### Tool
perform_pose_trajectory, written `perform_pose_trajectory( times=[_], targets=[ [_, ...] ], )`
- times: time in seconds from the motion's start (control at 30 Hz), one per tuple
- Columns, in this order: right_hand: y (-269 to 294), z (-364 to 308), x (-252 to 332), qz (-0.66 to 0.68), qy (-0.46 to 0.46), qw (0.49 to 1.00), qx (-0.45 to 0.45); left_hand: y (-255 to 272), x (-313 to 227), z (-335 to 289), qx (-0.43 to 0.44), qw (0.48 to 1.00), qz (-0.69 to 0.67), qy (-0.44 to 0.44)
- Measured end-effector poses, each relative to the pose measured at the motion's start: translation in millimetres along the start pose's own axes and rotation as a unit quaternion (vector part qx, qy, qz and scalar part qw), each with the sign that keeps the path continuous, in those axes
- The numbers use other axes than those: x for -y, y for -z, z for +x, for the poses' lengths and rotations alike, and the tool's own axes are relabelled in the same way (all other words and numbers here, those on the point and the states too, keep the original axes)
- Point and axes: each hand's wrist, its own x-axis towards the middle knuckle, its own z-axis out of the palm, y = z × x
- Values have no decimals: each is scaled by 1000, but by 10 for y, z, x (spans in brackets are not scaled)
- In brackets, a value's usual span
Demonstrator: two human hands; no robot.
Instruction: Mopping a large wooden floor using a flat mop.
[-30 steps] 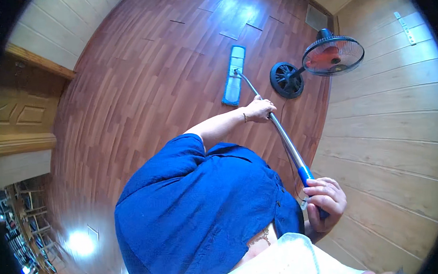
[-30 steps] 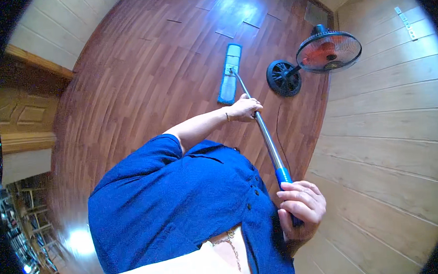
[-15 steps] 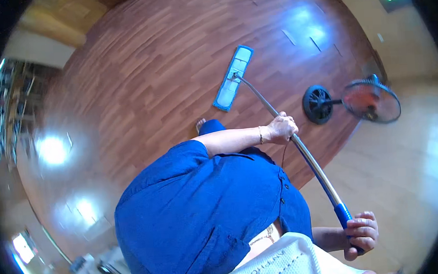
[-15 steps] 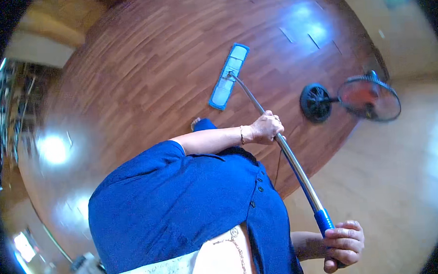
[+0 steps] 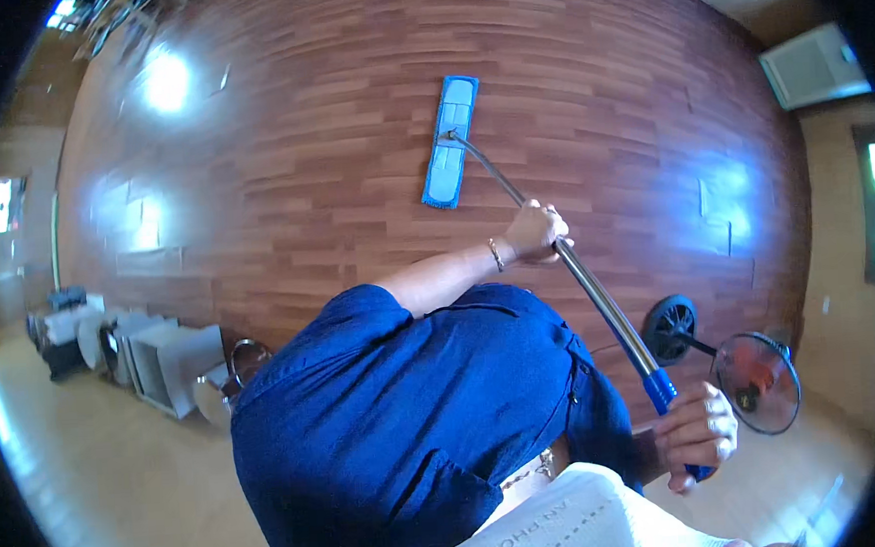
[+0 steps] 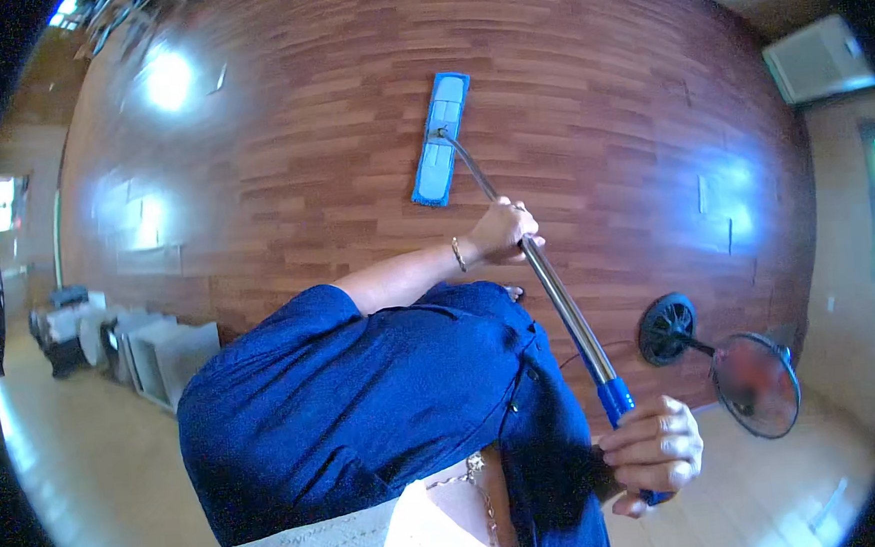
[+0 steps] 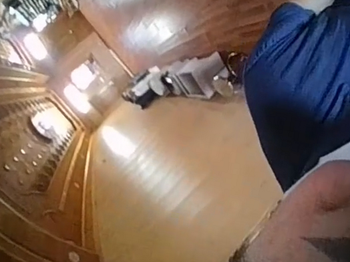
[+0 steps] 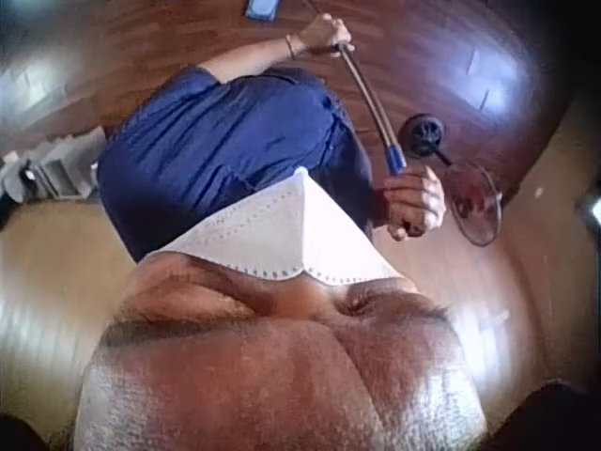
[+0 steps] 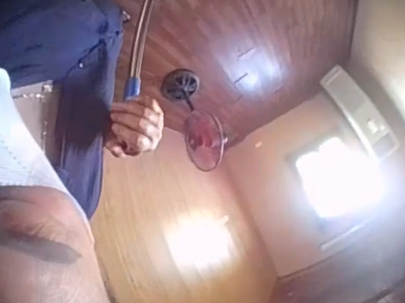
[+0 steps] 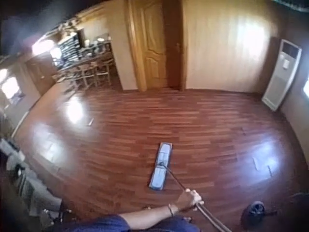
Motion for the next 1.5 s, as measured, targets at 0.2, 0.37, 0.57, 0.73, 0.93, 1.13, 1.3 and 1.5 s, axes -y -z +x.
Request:
perform_pose_trajectory(
  times=[0.2, 0.37, 0.57, 0.73, 0.93, 1.13, 1.3, 1.5],
  targets=[
    [-123, -169, -630, 119, 14, 993, 21, 78, 255, -610, -43, 985, 78, 147],
    [114, -1007, -906, 71, -63, 995, 23, -676, 308, -853, -76, 964, 123, 225],
    [1227, -2128, -786, 115, -182, 976, 29, -1595, -464, -664, -116, 917, 202, 323],
    [2573, -2282, 40, 150, -247, 947, 138, -1891, -1766, -240, -112, 885, 219, 396],
    [3875, -2080, 664, 168, -267, 932, 176, -2044, -2811, 501, -123, 875, 183, 431],
    [4269, -1718, 1119, 143, -287, 934, 156, -1987, -3245, 897, -184, 904, 127, 363],
    [3667, -1505, 1489, 64, -271, 958, 67, -1556, -3182, 788, -135, 954, 93, 251],
    [2227, -1344, 1978, -108, -201, 974, 16, -1354, -2716, 214, -75, 986, -29, 145]
  ],
)
